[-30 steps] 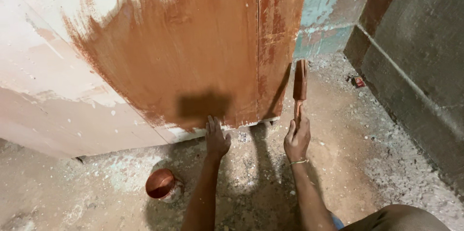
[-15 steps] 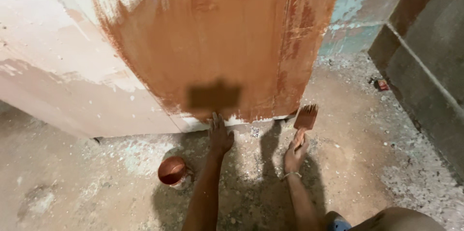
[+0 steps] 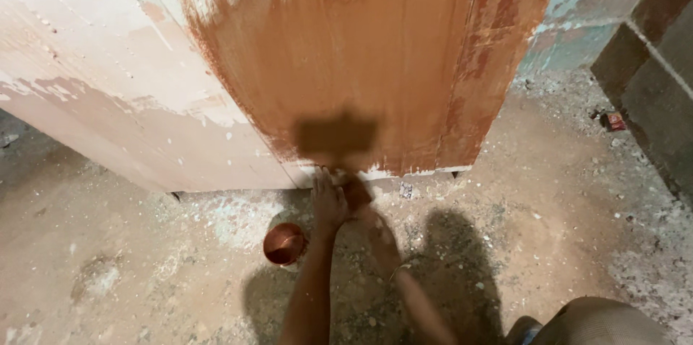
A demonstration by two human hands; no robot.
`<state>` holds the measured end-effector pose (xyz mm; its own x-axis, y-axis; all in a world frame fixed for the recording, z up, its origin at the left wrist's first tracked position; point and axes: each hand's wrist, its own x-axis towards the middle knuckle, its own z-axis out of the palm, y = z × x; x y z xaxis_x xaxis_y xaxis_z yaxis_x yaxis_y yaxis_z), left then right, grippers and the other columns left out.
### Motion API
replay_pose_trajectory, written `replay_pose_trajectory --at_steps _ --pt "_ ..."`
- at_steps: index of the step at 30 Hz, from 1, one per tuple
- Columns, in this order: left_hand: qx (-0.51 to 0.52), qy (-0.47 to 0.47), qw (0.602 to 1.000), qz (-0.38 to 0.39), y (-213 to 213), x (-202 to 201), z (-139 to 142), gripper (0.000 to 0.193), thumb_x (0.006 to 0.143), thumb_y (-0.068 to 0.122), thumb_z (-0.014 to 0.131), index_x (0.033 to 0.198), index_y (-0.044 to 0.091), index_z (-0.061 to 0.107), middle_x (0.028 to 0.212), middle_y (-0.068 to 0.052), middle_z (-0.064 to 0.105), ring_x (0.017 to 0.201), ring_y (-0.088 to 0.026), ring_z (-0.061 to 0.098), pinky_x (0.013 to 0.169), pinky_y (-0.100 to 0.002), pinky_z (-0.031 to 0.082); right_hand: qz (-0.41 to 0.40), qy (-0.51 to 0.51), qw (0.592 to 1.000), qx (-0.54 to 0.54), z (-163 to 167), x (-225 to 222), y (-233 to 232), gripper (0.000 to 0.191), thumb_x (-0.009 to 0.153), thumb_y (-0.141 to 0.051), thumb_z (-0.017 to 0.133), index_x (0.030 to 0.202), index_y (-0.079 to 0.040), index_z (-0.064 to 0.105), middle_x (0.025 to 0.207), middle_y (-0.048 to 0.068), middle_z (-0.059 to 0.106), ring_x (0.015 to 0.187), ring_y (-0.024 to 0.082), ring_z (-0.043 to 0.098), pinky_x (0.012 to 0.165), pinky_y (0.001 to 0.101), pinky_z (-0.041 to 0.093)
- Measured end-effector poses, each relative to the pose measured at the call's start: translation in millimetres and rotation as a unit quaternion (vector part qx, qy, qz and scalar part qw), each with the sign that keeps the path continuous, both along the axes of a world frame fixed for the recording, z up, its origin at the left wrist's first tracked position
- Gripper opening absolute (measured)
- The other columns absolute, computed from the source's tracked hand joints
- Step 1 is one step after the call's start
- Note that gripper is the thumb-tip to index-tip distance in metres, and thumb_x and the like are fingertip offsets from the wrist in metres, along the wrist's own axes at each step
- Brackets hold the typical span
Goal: The person paints the doors of a low cabinet with reddish-brown paint using a paintbrush, dipping the brush into a small paint can on the floor and brushing the paint across the cabinet surfaces, steadying the doors with the other hand while covering unpainted areas.
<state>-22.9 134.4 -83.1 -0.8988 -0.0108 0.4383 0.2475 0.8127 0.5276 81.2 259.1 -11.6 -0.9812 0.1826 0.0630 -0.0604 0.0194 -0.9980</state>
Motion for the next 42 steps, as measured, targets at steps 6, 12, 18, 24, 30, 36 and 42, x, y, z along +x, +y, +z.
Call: replay_pose_trajectory --at_steps 6,12,18,24,30,36,42 --pt "-0.009 0.007 1.0 -0.007 -9 -1 -5 0.067 0.098 0.023 0.048 0.156 -0.003 0.024 0.163 -0.027 0.022 0.149 -0.049 0.024 0.118 -0.057 0.026 -0.326 0.002 0.936 -0.135 7 -18 28 0.042 0.106 -0.023 0.05 0.148 -0.017 0.048 0.098 0.005 0.061 0.075 0.014 0.053 0.06 0.027 0.045" --pt "-0.021 0.004 1.0 -0.015 0 1 3 0.068 0.099 0.024 0.047 0.157 0.0 0.022 0.164 -0.027 0.02 0.148 -0.047 0.025 0.12 -0.054 0.026 -0.263 -0.111 0.94 -0.187 21 -16 23 0.028 0.108 -0.029 0.048 0.134 -0.018 0.047 0.077 -0.002 0.058 0.055 0.008 0.048 0.041 0.0238 0.038" --pt "0.005 0.003 1.0 -0.015 6 4 10 0.068 0.099 0.025 0.047 0.157 0.0 0.021 0.165 -0.025 0.017 0.148 -0.048 0.024 0.118 -0.053 0.025 0.051 -0.029 0.995 -0.087 20 -3 -14 0.025 0.107 -0.015 0.045 0.126 -0.007 0.059 0.1 0.009 0.056 0.081 0.019 0.05 0.062 0.0325 0.042" --pt "-0.007 -0.014 1.0 0.007 -2 0 -4 0.067 0.1 0.023 0.049 0.157 0.002 0.022 0.166 -0.022 0.017 0.15 -0.047 0.024 0.119 -0.057 0.025 -0.073 0.009 0.996 -0.054 9 -4 -7 0.039 0.105 -0.007 0.049 0.144 -0.013 0.047 0.139 0.016 0.059 0.111 0.025 0.059 0.09 0.0348 0.051" --pt "0.019 -0.048 0.999 -0.017 -10 6 -14 0.072 0.097 0.019 0.048 0.159 0.001 0.016 0.167 -0.025 0.011 0.15 -0.052 0.017 0.117 -0.058 0.024 -0.36 -0.005 0.925 -0.124 7 -17 35 0.048 0.104 -0.021 0.048 0.151 -0.019 0.038 0.133 0.009 0.058 0.098 0.021 0.063 0.079 0.0334 0.056" --pt "0.037 -0.091 0.995 -0.02 4 10 -15 0.073 0.097 0.021 0.049 0.16 0.007 0.015 0.168 -0.021 0.01 0.15 -0.05 0.016 0.119 -0.056 0.021 -0.148 -0.136 0.98 0.005 17 -9 16 0.051 0.1 -0.027 0.05 0.149 -0.021 0.036 0.135 0.008 0.055 0.093 0.02 0.065 0.07 0.0374 0.06" --pt "-0.004 -0.095 0.995 -0.005 8 8 -16 0.07 0.099 0.026 0.049 0.16 0.013 0.019 0.167 -0.018 0.014 0.151 -0.046 0.016 0.12 -0.057 0.019 0.05 0.02 0.992 0.113 18 4 -16 0.048 0.102 -0.027 0.053 0.148 -0.017 0.044 0.136 0.012 0.058 0.104 0.025 0.063 0.082 0.0397 0.056"
